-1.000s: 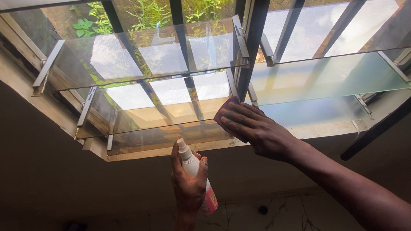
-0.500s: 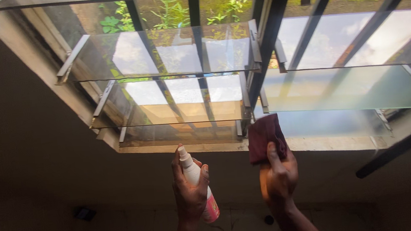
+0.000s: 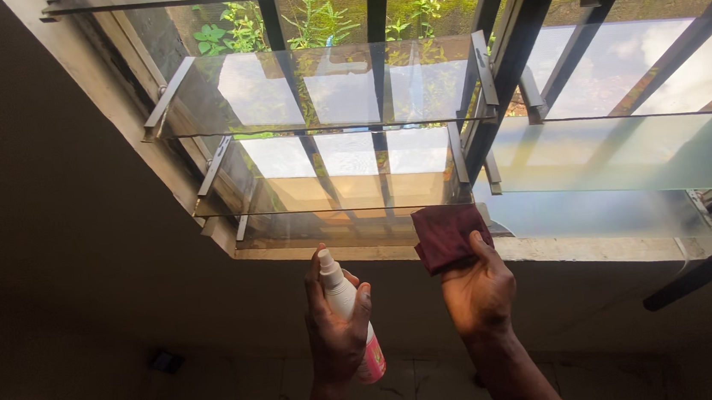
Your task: The person cleans glass window slats by hand using a cloth and a spray bottle.
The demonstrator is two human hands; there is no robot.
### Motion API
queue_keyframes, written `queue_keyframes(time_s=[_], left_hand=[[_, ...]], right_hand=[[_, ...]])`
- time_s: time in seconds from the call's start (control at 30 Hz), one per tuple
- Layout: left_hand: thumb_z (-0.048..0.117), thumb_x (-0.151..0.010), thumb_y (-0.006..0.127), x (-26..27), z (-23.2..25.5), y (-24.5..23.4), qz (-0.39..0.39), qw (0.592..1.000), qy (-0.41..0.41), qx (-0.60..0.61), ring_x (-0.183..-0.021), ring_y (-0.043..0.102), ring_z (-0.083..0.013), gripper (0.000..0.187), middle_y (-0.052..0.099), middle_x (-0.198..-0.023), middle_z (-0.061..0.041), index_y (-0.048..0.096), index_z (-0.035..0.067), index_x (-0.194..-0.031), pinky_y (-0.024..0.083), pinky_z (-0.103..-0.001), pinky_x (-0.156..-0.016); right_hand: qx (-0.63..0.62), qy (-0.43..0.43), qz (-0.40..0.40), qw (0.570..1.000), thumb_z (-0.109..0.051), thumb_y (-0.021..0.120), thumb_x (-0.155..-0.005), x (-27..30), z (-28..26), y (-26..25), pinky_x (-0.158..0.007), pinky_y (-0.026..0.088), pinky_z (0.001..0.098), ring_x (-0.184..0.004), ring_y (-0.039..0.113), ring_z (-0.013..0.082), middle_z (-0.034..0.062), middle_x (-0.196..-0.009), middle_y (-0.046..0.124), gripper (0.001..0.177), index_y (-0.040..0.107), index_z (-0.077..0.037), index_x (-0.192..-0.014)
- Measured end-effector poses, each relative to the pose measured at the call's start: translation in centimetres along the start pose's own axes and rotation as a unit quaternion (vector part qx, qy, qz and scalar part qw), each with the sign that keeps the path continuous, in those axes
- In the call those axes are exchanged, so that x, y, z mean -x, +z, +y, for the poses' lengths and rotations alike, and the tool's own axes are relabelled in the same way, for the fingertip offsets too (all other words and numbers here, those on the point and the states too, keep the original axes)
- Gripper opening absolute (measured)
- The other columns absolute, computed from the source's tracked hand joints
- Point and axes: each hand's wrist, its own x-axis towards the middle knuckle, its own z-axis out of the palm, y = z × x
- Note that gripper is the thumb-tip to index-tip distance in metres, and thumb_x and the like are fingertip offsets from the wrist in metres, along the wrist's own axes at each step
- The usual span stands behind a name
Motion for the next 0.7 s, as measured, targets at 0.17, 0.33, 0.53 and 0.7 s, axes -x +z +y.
queue_keyframes(time_s=[0.17, 0.33, 0.53, 0.7], left_hand=[[0.008, -0.091, 0.071, -0.3, -0.7, -1.9, -0.001, 0.999, 0.025, -0.026, -0.085, 0.062, -0.0142, 0.073, 0.061, -0.100, -0.006, 0.036, 0.008, -0.154, 0.058, -0.031, -0.075], [0.011, -0.090, 0.073, -0.8, -1.3, -3.3, -0.007, 0.999, -0.002, -0.053, -0.082, 0.065, -0.0147, 0.068, 0.064, -0.098, -0.006, 0.039, 0.007, -0.148, 0.060, -0.032, -0.072], [0.010, -0.089, 0.073, -1.3, -1.0, -4.3, -0.030, 0.999, 0.009, -0.032, -0.082, 0.064, -0.0153, 0.069, 0.063, -0.098, -0.007, 0.038, 0.006, -0.149, 0.059, -0.033, -0.073], [0.007, -0.086, 0.071, -1.7, -0.4, -5.7, -0.047, 0.997, -0.063, 0.025, -0.073, 0.064, -0.0140, 0.068, 0.062, -0.099, -0.006, 0.037, 0.008, -0.146, 0.059, -0.031, -0.063]], right_hand=[[-0.006, -0.008, -0.016, 1.000, -0.013, 0.044, -0.102, 1.5, 0.5, 0.2, -0.118, 0.037, 0.0559, -0.141, 0.050, 0.0324, 0.0174, -0.150, 0.053, 0.049, 0.044, 0.004, -0.148], [0.015, -0.055, -0.006, 0.998, -0.012, 0.043, -0.105, 1.6, 1.0, 0.5, -0.123, 0.036, 0.0516, -0.143, 0.049, 0.0314, 0.0170, -0.151, 0.053, 0.045, 0.045, 0.005, -0.147], [0.057, 0.054, -0.010, 0.997, -0.011, 0.043, -0.103, 3.3, 2.8, 0.2, -0.115, 0.041, 0.0544, -0.133, 0.056, 0.0359, 0.0243, -0.142, 0.059, 0.044, 0.050, 0.011, -0.141], [0.050, 0.048, -0.001, 0.998, -0.009, 0.043, -0.103, 4.1, 4.3, -1.6, -0.116, 0.040, 0.0528, -0.134, 0.055, 0.0354, 0.0251, -0.143, 0.059, 0.044, 0.050, 0.012, -0.141]])
